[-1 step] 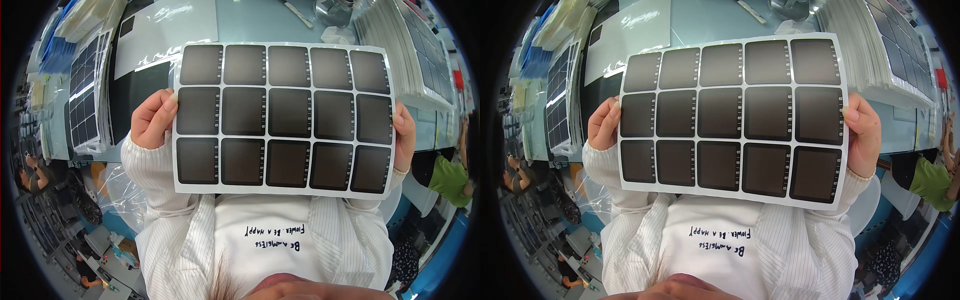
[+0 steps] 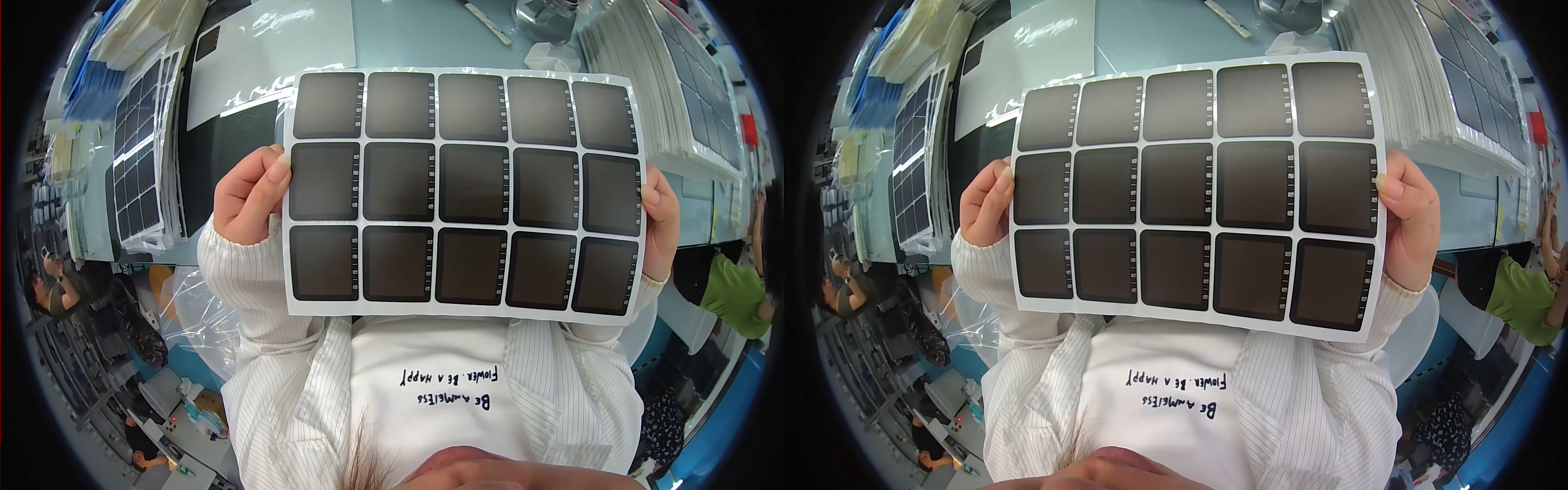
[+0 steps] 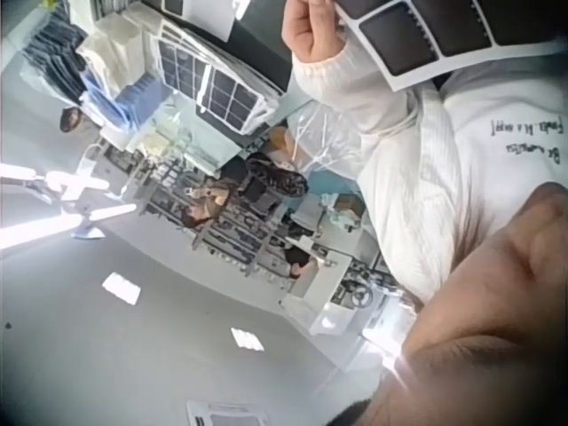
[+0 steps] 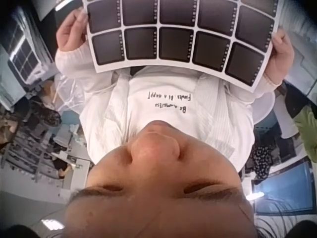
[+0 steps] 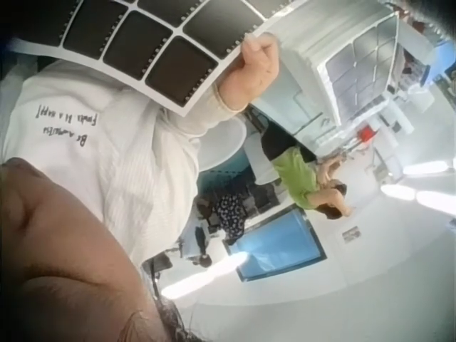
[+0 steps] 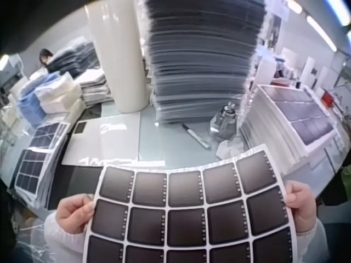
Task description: The recorder is assembling small solar panel components by peeling films, placing them on substrates, and cleaning them.
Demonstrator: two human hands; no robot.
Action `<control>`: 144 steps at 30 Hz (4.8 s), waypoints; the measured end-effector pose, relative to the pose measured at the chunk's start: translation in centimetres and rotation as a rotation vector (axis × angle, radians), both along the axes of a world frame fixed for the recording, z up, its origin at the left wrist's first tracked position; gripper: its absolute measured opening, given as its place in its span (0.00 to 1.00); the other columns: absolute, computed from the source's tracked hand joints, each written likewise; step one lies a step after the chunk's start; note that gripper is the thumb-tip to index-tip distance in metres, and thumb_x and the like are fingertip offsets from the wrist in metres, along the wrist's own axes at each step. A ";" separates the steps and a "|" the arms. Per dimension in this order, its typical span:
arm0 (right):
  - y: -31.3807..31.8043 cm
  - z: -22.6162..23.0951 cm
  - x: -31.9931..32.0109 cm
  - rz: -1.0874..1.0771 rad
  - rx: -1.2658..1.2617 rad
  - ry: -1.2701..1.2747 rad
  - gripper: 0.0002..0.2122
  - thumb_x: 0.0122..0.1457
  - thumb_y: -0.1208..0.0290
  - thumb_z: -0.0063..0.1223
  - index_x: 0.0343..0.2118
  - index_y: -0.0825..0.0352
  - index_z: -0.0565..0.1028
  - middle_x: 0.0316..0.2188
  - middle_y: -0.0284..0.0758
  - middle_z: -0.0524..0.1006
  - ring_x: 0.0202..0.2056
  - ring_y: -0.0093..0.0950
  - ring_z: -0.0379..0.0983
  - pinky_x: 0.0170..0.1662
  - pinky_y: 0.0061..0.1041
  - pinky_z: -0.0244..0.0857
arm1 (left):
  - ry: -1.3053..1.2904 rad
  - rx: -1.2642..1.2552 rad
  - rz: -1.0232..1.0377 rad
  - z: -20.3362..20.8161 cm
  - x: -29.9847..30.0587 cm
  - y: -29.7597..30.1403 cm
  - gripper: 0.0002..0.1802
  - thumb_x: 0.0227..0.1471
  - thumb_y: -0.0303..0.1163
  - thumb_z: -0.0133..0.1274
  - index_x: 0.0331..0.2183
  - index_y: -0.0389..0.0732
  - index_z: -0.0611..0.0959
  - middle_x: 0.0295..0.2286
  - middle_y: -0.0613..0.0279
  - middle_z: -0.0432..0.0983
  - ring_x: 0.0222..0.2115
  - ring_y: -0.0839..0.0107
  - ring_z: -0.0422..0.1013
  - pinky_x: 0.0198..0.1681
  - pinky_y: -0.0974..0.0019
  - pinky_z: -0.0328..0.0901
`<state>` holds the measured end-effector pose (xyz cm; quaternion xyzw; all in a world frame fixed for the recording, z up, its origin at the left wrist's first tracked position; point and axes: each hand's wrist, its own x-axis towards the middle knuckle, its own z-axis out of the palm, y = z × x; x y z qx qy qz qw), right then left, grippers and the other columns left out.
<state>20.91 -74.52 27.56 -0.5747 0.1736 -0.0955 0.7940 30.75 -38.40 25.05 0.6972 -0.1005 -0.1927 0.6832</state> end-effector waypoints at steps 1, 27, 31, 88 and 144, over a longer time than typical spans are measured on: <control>-0.1 0.1 0.0 0.019 -0.028 0.020 0.10 0.50 0.67 0.43 0.18 0.66 0.63 0.17 0.32 0.70 0.18 0.18 0.64 0.23 0.14 0.58 | -0.016 0.008 0.011 0.2 -0.2 -0.1 0.13 0.55 0.31 0.43 0.20 0.38 0.70 0.17 0.71 0.62 0.17 0.84 0.52 0.22 0.78 0.49; -0.8 -2.4 1.5 0.300 -0.252 0.281 0.06 0.52 0.74 0.47 0.21 0.66 0.69 0.14 0.26 0.68 0.12 0.13 0.58 0.16 0.12 0.49 | -0.120 0.271 -0.006 -1.2 0.6 0.6 0.15 0.53 0.31 0.46 0.18 0.36 0.69 0.15 0.71 0.61 0.17 0.83 0.53 0.22 0.76 0.51; -1.2 -3.0 2.0 0.430 -0.513 0.276 0.06 0.53 0.74 0.51 0.23 0.70 0.71 0.14 0.26 0.68 0.14 0.14 0.62 0.18 0.12 0.53 | -0.240 0.442 -0.038 -1.8 0.6 0.1 0.13 0.51 0.30 0.49 0.18 0.35 0.70 0.14 0.68 0.62 0.17 0.81 0.55 0.20 0.74 0.52; 1.5 -1.9 4.2 -0.151 0.668 0.157 0.16 0.52 0.72 0.54 0.43 0.71 0.67 0.35 0.37 0.73 0.30 0.24 0.71 0.31 0.18 0.65 | -0.408 0.448 -0.027 -3.4 0.9 0.5 0.12 0.50 0.27 0.48 0.18 0.35 0.69 0.14 0.66 0.62 0.15 0.79 0.56 0.19 0.74 0.53; 1.4 0.8 14.6 -0.201 -1.905 -0.329 0.11 0.52 0.72 0.44 0.36 0.64 0.75 0.22 0.45 0.74 0.26 0.42 0.72 0.28 0.36 0.64 | -0.410 0.500 0.363 -4.1 0.6 3.5 0.10 0.45 0.33 0.58 0.22 0.38 0.77 0.18 0.67 0.69 0.18 0.79 0.61 0.22 0.75 0.57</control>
